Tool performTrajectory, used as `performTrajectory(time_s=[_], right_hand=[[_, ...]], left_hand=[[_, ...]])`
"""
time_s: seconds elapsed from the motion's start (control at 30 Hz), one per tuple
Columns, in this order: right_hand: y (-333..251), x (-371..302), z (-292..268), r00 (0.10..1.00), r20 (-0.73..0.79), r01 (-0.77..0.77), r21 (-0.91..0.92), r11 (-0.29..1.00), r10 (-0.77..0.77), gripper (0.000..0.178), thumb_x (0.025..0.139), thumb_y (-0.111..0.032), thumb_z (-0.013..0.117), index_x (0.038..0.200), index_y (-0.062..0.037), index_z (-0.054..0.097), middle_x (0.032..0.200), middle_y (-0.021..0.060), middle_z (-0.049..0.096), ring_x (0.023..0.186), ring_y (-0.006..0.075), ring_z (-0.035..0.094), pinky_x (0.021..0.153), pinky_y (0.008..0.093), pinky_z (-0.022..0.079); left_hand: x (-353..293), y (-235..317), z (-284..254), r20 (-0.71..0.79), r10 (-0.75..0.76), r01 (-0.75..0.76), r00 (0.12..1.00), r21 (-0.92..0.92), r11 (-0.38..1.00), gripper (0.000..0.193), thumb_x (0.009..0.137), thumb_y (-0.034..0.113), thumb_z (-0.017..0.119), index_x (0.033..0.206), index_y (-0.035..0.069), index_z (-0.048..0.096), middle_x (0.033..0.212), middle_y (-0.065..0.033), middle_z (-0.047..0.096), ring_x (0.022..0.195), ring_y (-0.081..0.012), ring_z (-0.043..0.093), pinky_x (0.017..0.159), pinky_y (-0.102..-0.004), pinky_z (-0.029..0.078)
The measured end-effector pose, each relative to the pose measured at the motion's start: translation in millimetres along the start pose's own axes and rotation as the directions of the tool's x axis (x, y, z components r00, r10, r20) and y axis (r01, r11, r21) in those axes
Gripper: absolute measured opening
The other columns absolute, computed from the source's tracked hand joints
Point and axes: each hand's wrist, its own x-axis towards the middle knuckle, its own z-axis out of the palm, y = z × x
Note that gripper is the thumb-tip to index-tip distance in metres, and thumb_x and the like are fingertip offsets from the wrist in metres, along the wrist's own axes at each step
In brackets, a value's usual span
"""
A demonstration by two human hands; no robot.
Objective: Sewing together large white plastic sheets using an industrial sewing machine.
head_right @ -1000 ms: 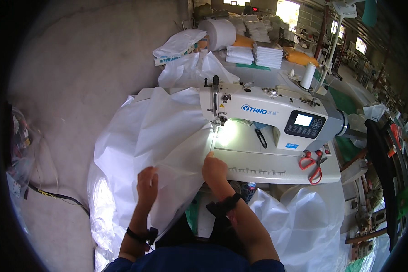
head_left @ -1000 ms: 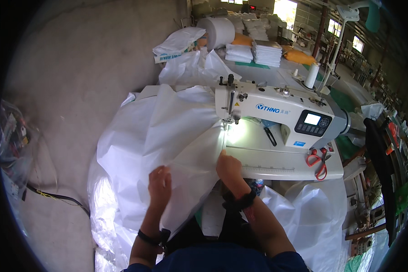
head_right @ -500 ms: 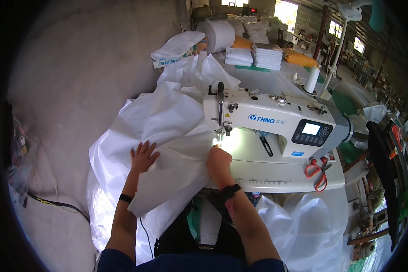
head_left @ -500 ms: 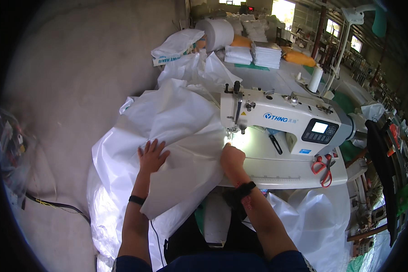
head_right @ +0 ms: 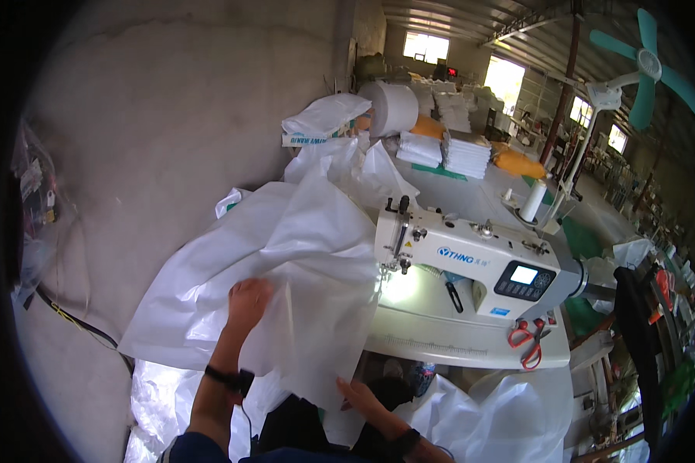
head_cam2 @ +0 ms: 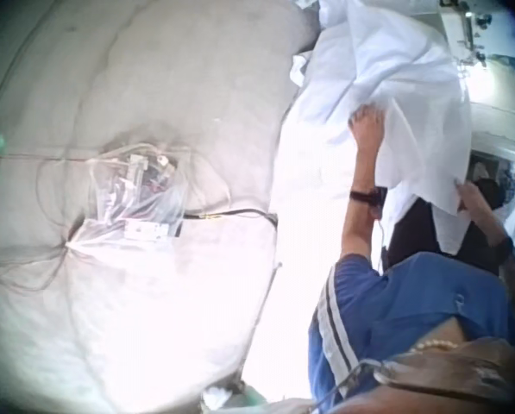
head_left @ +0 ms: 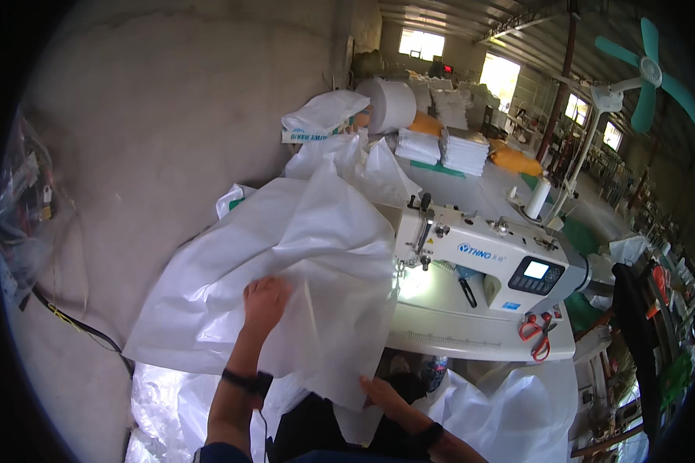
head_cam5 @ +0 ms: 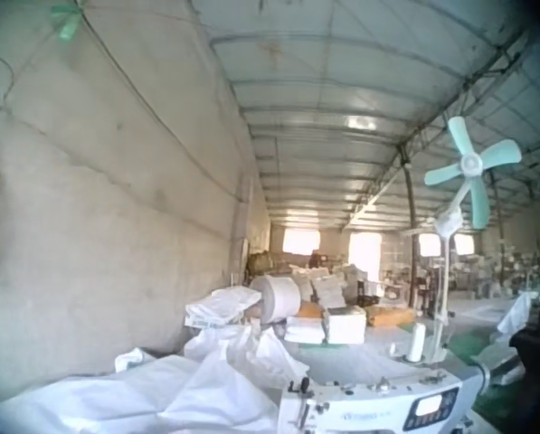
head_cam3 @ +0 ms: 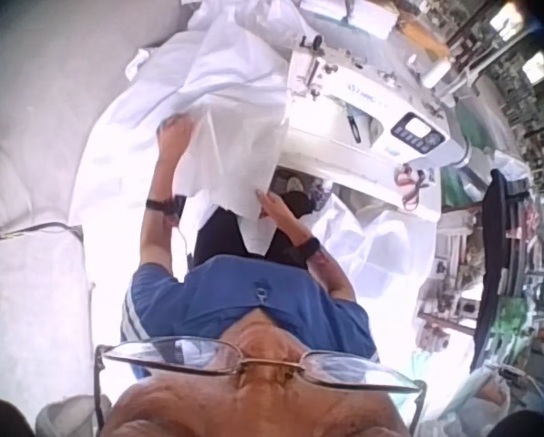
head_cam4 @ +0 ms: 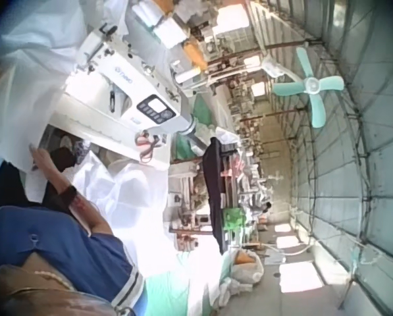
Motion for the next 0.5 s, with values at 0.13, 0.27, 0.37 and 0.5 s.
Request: performTrajectory(time_s=[0.13, 0.27, 0.37, 0.5], right_hand=[[9.2, 37.6, 17.2, 0.93, 0.34, 0.235, -0.263, 0.936, -0.138, 0.049, 0.089, -0.034, 0.054, 0.121, 0.0029, 0.049, 0.107, 0.0103, 0.058, 0.099, 0.0204, 0.053, 0.091, 0.0328, 0.041], [-44.1, 60.0, 66.0, 0.899, 0.292, 0.255, 0.258, 0.932, -0.327, 0.06, 0.078, -0.02, 0.066, 0.127, 0.0037, 0.04, 0.115, 0.0077, 0.052, 0.102, 0.0157, 0.049, 0.091, 0.0298, 0.039], [-85.5, 47.0, 84.0, 0.879, 0.302, 0.128, 0.596, 0.793, -0.369, 0.061, 0.079, -0.018, 0.067, 0.129, 0.0008, 0.04, 0.121, 0.0054, 0.05, 0.107, 0.0161, 0.048, 0.094, 0.0314, 0.039], [-84.8, 8.6, 49.6, 0.82, 0.465, -0.171, 0.757, 0.631, -0.335, 0.06, 0.082, -0.023, 0.067, 0.13, -0.0019, 0.04, 0.127, 0.0067, 0.047, 0.115, 0.0209, 0.047, 0.097, 0.0368, 0.039]], left_hand=[[-62.0, 2.6, -8.8, 0.085, 0.032, -0.051, 0.996, 0.226, 0.973, 0.038, 0.083, 0.038, 0.06, 0.116, 0.019, 0.059, 0.123, -0.008, 0.051, 0.119, -0.0305, 0.044, 0.099, -0.0617, 0.025], [-25.8, -37.1, 19.5, 0.043, 0.169, -0.174, 0.985, 0.333, 0.927, 0.049, 0.08, 0.038, 0.061, 0.126, 0.024, 0.05, 0.133, -0.0046, 0.042, 0.124, -0.0303, 0.039, 0.097, -0.0644, 0.025], [23.6, -65.9, 35.5, 0.13, 0.219, -0.253, 0.967, 0.553, 0.793, 0.053, 0.08, 0.039, 0.056, 0.129, 0.021, 0.047, 0.137, -0.0039, 0.038, 0.127, -0.0267, 0.036, 0.096, -0.0652, 0.025], [63.0, -65.8, 25.9, 0.121, 0.375, -0.392, 0.919, 0.389, 0.834, 0.058, 0.08, 0.037, 0.055, 0.132, 0.015, 0.044, 0.138, -0.0054, 0.037, 0.128, -0.0276, 0.034, 0.095, -0.0648, 0.027]])
